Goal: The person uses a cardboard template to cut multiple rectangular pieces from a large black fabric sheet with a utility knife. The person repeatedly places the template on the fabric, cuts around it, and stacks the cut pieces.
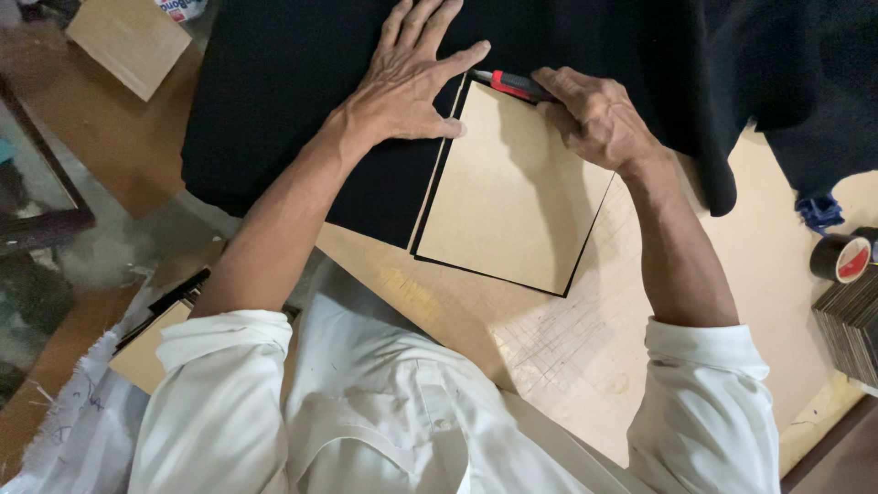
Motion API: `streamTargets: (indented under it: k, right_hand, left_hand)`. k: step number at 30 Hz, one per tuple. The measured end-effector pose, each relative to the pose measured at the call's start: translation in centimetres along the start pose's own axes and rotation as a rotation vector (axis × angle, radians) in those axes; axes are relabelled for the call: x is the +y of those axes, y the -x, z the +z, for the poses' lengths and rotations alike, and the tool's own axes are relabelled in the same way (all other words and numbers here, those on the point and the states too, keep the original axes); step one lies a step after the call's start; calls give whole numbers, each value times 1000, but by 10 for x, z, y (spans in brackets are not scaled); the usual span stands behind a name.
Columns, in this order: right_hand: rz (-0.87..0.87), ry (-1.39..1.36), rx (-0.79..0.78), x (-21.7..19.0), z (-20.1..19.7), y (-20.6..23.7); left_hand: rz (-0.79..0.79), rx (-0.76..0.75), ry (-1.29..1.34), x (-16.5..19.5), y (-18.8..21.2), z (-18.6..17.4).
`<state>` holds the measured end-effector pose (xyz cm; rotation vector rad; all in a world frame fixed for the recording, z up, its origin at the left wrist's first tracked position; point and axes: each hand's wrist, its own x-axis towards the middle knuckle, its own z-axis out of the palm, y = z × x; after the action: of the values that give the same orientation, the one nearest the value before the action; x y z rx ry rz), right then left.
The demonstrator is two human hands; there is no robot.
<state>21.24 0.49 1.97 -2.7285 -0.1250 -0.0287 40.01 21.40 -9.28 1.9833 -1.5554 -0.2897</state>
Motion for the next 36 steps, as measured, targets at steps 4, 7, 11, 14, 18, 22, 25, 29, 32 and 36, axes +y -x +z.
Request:
streamTargets:
  k: [4,7,11,14,18,22,25,29,32,36]
  right_hand:
    - [-17,152,-46,-3,1,-4]
    - [-35,228,-78,-1,3,-5]
    - [-94,299,-98,5,4,-5]
    - [-38,309,-166,9,6,-5]
    - [-83,361,-155,11,7,-1]
    - [-52,402,-172,14,0,14]
    - [-13,401,-197,19,-5,27]
    - [-36,447,-155,27,-10,44]
    - [11,469,-189,34,-14,60]
    - [37,484,-175,45,-23,89]
  left_hand:
    - [-58,-23,15,8,-2,-4]
    - [-63,-40,6,11,-3,-7]
    - [-69,-65,-45,12,-3,-9]
    - [-98,-64,-32,12,-4,-7]
    - [-111,-63,-75,12,-5,-4]
    - [-135,-81,-84,12,-5,-5]
    - [-134,-99,-78,14,-5,-7]
    - [-151,-88,-84,16,-7,-8]
    - [-158,-129,-84,16,-8,-7]
    - [-179,-128,-122,17,-8,-5]
